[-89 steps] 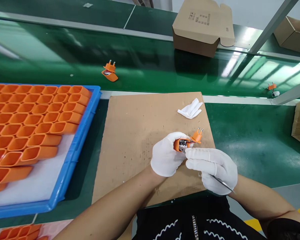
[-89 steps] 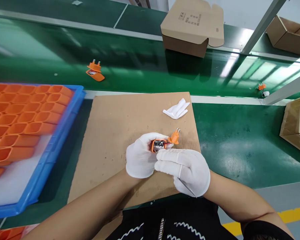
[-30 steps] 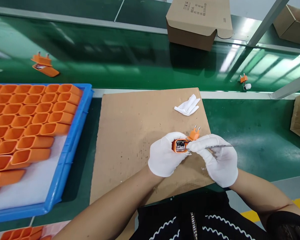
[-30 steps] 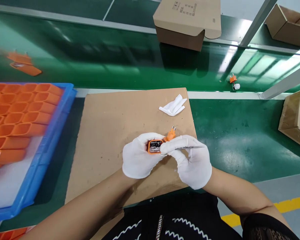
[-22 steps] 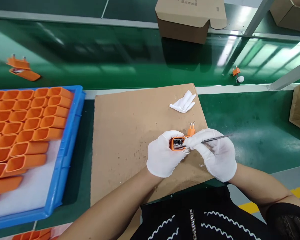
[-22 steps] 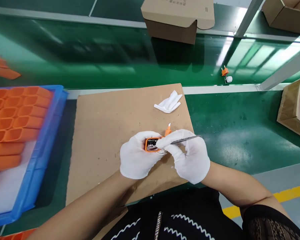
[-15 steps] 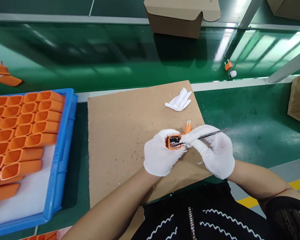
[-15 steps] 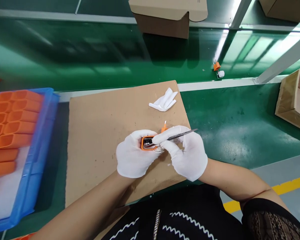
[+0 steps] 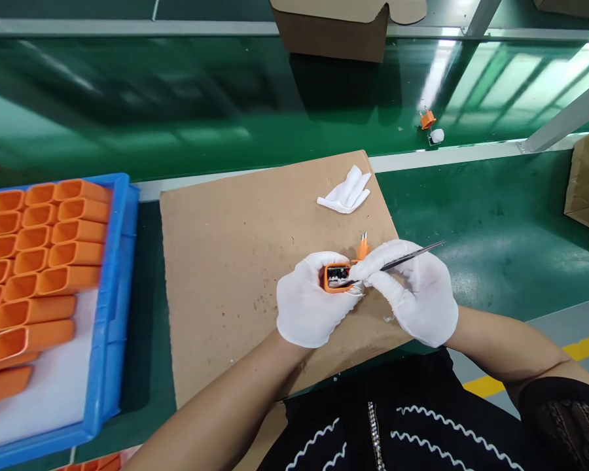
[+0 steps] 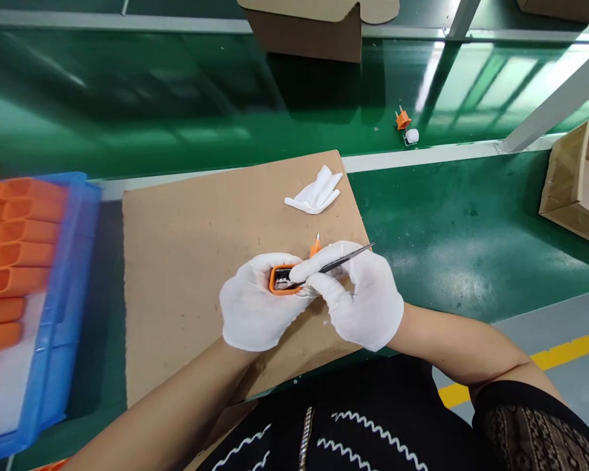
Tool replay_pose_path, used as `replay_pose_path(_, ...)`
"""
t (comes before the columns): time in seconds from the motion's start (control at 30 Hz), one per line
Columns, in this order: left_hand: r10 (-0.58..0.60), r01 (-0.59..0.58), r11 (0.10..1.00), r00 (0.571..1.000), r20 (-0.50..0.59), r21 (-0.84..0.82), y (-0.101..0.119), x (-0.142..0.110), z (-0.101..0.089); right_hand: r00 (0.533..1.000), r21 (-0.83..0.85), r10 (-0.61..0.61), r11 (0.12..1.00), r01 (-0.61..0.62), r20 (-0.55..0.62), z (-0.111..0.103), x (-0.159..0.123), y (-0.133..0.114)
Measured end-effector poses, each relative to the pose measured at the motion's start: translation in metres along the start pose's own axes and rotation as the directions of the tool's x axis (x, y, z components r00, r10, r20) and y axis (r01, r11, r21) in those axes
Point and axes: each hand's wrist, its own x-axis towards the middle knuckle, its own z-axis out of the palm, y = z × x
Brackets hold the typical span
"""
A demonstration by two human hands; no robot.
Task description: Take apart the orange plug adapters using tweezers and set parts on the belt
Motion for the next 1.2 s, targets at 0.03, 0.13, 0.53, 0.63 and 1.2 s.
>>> replay_pose_path(0.03, 0.001, -0.001, 1.0, 1.0, -0.006, 0.0, -0.001, -0.001, 0.0, 1.0, -0.016, -0.004, 1.0, 0.004, -0.007, 0.001, -0.001, 0.0)
replay_pose_path(0.13, -0.005, 0.005, 1.0, 1.0, -0.018, -0.011, 0.0, -0.002, 0.0, 1.0, -0.043, -0.008, 0.999, 0.007, -0.027, 0.003, -0.001, 0.001)
replay_pose_path(0.53, -0.006, 0.005, 1.0, 1.0, -0.011, -0.022, 0.003, -0.002, -0.001, 0.999, 0.181, 0.042, 0.983, -0.041, 0.002, -0.012, 0.009, -0.01)
replay_pose_path(0.63, 0.0, 0.0, 1.0, 1.0, 0.005, 0.008, 0.004, -0.002, -0.001, 0.998, 0.175, 0.045, 0.983, -0.053, 0.051, -0.012, 0.01, -0.01)
replay_pose_path(1.2, 0.176, -0.17, 0.981, 0.982, 0.066, -0.093, -0.005, -0.01, -0.005, 0.991, 0.16, -0.04, 0.987, 0.019, 0.131, -0.013, 0.007, -0.017)
